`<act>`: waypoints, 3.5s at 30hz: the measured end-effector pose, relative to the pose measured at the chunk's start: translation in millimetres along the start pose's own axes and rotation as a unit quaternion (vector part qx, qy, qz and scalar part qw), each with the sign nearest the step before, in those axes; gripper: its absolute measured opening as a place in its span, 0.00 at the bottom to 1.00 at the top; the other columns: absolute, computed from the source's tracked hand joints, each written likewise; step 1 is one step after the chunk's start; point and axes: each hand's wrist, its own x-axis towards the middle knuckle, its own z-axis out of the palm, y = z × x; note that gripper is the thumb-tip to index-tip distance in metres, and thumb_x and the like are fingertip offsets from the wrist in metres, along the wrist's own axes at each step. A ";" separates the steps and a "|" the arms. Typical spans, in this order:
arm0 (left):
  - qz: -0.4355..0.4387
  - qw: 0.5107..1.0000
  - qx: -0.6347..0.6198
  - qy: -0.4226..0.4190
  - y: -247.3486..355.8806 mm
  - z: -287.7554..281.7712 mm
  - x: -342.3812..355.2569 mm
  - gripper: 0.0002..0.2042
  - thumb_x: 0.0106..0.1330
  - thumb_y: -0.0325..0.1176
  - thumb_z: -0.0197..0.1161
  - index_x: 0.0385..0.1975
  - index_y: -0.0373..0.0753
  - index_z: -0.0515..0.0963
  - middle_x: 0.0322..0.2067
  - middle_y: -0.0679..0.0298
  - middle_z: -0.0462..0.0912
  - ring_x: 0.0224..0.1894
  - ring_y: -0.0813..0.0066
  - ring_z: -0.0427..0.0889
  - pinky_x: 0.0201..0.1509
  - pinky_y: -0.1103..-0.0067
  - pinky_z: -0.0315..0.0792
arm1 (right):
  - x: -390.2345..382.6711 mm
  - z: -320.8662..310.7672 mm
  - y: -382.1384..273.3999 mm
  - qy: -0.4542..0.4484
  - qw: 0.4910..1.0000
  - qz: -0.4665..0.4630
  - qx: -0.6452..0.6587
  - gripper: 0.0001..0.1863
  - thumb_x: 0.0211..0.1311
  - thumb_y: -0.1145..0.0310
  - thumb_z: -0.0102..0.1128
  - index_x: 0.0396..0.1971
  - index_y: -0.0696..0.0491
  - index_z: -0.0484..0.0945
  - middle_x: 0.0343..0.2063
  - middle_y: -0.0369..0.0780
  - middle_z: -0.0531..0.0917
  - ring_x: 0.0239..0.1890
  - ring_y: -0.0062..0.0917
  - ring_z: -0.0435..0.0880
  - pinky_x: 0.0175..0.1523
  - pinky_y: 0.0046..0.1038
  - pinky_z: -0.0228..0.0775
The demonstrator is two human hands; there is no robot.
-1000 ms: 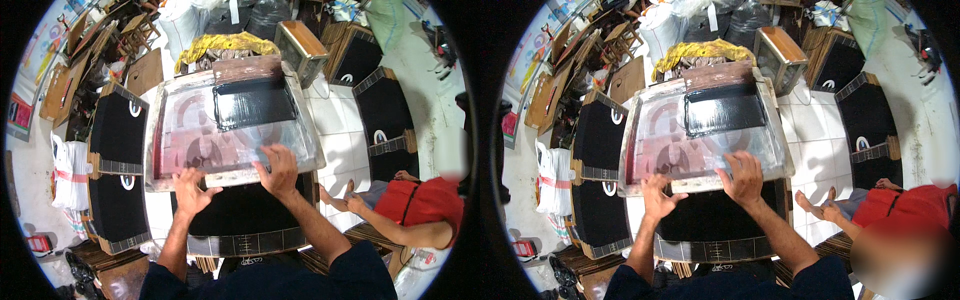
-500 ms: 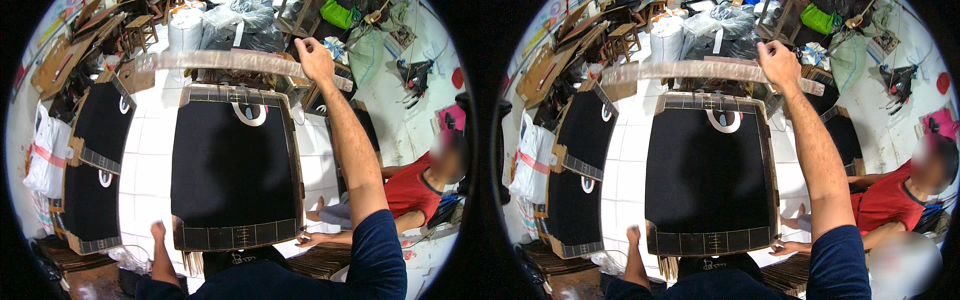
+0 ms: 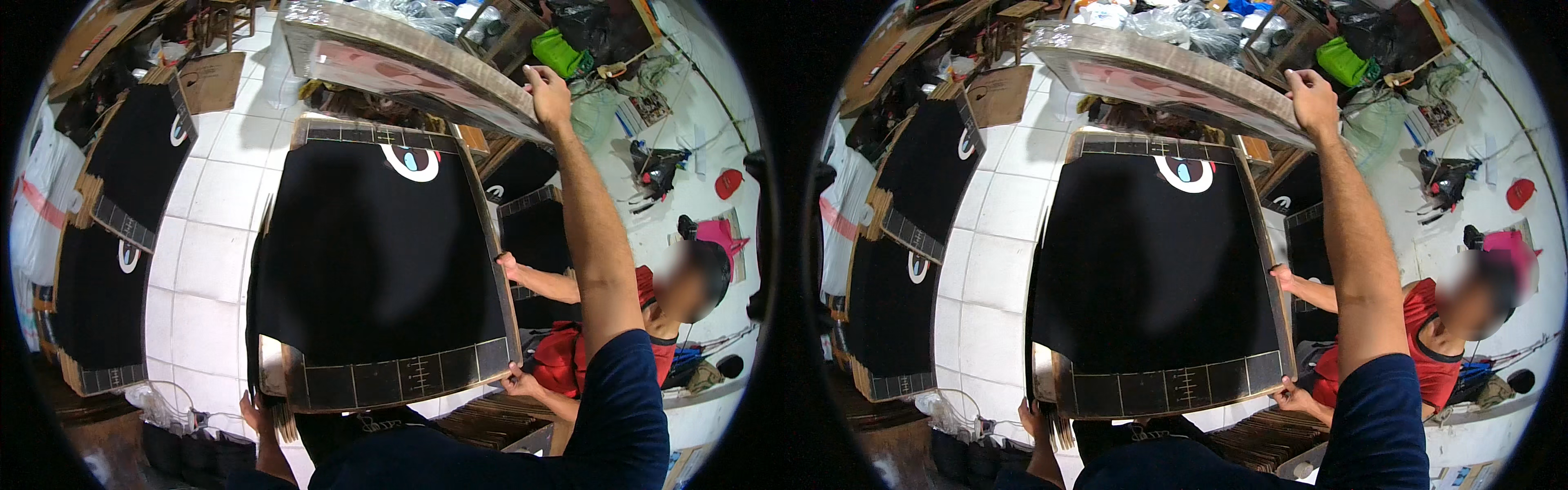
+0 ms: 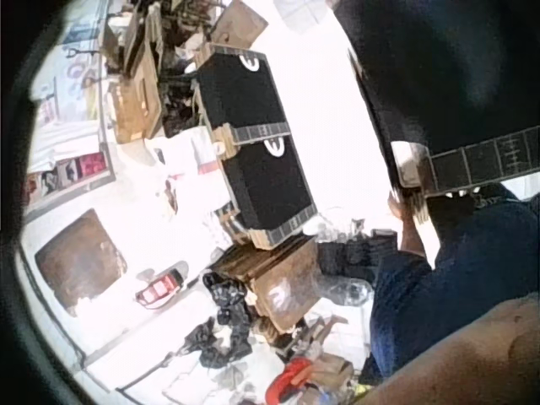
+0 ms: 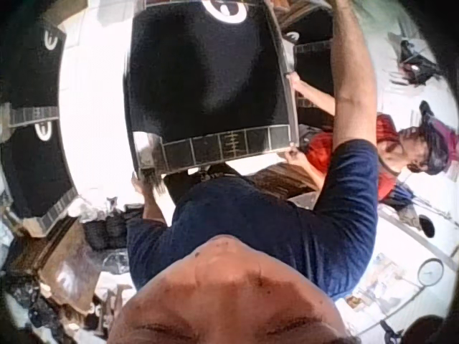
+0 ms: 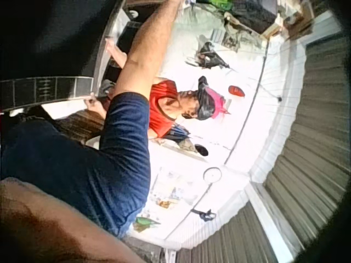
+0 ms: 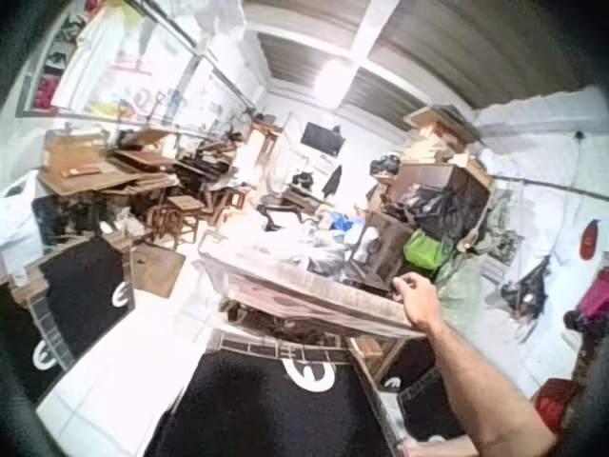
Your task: The person performs manual screen printing on black fabric. They align a screen, use a squeegee to pull ink across the mesh, lift the screen to reveal a printed logo, and repeat the process on successive pieces.
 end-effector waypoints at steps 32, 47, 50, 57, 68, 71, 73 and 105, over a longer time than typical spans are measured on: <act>0.057 0.930 -0.097 0.350 98.4 -578.6 -29.0 0.15 0.77 0.41 0.67 0.35 0.34 0.82 0.33 0.71 0.81 0.37 0.81 0.73 0.44 0.79 0.68 | 24.3 -1.9 5.0 -0.048 0.997 -0.021 -0.064 0.31 0.65 0.39 0.53 0.61 0.40 0.84 0.60 0.45 0.86 0.64 0.45 0.83 0.69 0.50 0.71; -0.001 0.948 -0.283 -0.142 178.3 -117.3 56.7 0.13 0.66 0.31 0.77 0.40 0.29 0.81 0.31 0.70 0.82 0.34 0.82 0.76 0.40 0.79 0.72 | -41.7 0.0 6.7 -0.027 0.997 0.006 -0.065 0.26 0.65 0.41 0.55 0.54 0.39 0.88 0.53 0.46 0.89 0.59 0.44 0.87 0.65 0.47 0.76; 0.005 0.950 -0.255 -0.182 211.4 -98.0 53.7 0.19 0.58 0.29 0.84 0.39 0.32 0.78 0.30 0.69 0.80 0.31 0.81 0.76 0.36 0.79 0.72 | -42.6 -5.6 -0.6 -0.011 0.998 -0.016 -0.059 0.26 0.64 0.42 0.56 0.53 0.40 0.89 0.51 0.45 0.90 0.56 0.43 0.88 0.63 0.46 0.77; 0.047 0.984 -0.012 -0.171 243.3 -119.7 61.8 0.25 0.52 0.41 0.87 0.36 0.30 0.78 0.25 0.59 0.84 0.28 0.68 0.82 0.37 0.70 0.77 | -24.2 -21.9 -18.6 -0.015 0.999 0.029 -0.011 0.25 0.65 0.48 0.57 0.45 0.52 0.90 0.48 0.52 0.89 0.55 0.48 0.87 0.62 0.45 0.78; 0.050 0.982 0.106 -0.147 305.4 -130.3 72.6 0.27 0.51 0.47 0.84 0.35 0.28 0.80 0.29 0.51 0.86 0.32 0.57 0.84 0.41 0.64 0.78 | 22.4 -20.3 -21.9 -0.007 1.000 0.016 -0.023 0.31 0.63 0.49 0.55 0.48 0.64 0.86 0.51 0.61 0.85 0.58 0.55 0.85 0.65 0.48 0.76; 0.050 0.984 0.098 -0.143 309.7 -129.6 75.9 0.27 0.51 0.47 0.84 0.34 0.28 0.79 0.29 0.51 0.86 0.32 0.58 0.84 0.41 0.64 0.78 | 30.9 -19.1 -20.1 -0.002 0.999 0.020 -0.027 0.36 0.66 0.43 0.54 0.50 0.64 0.85 0.53 0.62 0.84 0.60 0.55 0.84 0.66 0.49 0.75; 0.074 0.982 0.116 -0.132 308.4 -128.5 77.7 0.27 0.52 0.47 0.84 0.34 0.28 0.79 0.29 0.51 0.86 0.32 0.58 0.85 0.40 0.65 0.78 | 34.4 -17.7 -19.3 0.000 0.999 0.005 -0.034 0.38 0.66 0.39 0.54 0.51 0.64 0.85 0.54 0.62 0.84 0.61 0.55 0.83 0.66 0.49 0.75; -0.254 0.837 -0.390 -0.287 458.4 -1.3 110.5 0.38 0.80 0.69 0.37 0.63 0.36 0.69 0.50 0.46 0.84 0.44 0.51 0.88 0.40 0.61 0.80 | -309.4 173.4 137.8 -0.111 0.989 -0.048 0.085 0.31 0.55 0.62 0.74 0.58 0.55 0.78 0.54 0.49 0.80 0.60 0.46 0.77 0.64 0.46 0.68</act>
